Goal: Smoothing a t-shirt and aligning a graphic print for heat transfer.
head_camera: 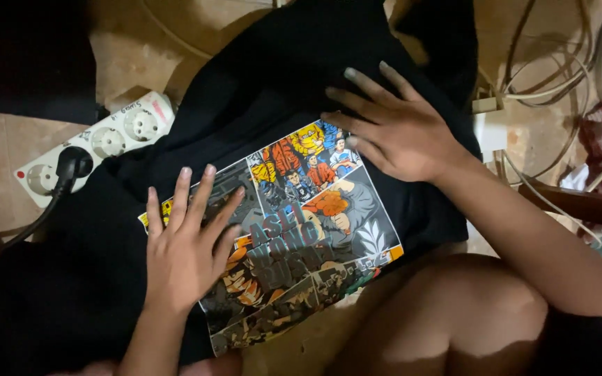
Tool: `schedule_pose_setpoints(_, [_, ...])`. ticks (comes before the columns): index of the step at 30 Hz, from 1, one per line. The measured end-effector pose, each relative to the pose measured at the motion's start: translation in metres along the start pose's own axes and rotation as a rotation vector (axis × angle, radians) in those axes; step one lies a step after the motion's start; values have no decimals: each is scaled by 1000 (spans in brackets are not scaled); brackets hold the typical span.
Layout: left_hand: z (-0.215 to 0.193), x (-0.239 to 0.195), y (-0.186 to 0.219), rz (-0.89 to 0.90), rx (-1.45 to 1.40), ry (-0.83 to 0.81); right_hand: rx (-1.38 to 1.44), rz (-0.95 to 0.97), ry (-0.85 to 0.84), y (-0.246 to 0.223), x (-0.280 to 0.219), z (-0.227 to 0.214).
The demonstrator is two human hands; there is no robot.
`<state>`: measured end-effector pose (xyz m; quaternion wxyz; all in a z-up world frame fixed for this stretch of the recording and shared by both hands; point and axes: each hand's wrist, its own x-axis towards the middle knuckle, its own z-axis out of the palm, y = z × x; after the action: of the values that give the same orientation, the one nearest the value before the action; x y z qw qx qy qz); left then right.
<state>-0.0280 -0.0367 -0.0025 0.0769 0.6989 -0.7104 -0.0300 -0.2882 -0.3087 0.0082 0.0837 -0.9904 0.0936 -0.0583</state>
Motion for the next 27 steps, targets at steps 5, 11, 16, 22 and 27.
schedule_pose_setpoints(5, [6, 2, 3, -40, -63, -17, 69, -35, 133, -19, 8, -5])
schedule_pose_setpoints(11, [6, 6, 3, -79, -173, 21, 219, -168, 33, -28, 11, 24])
schedule_pose_setpoints(16, [5, 7, 3, -61, -74, -57, 100, -128, 15, -18, 9, 18])
schedule_pose_setpoints(22, [9, 0, -2, -70, -146, -5, 16, 41, 5, -2, -3, 5])
schedule_pose_setpoints(27, [3, 5, -1, -101, -254, 34, -18, 5, 68, -6, -5, 9])
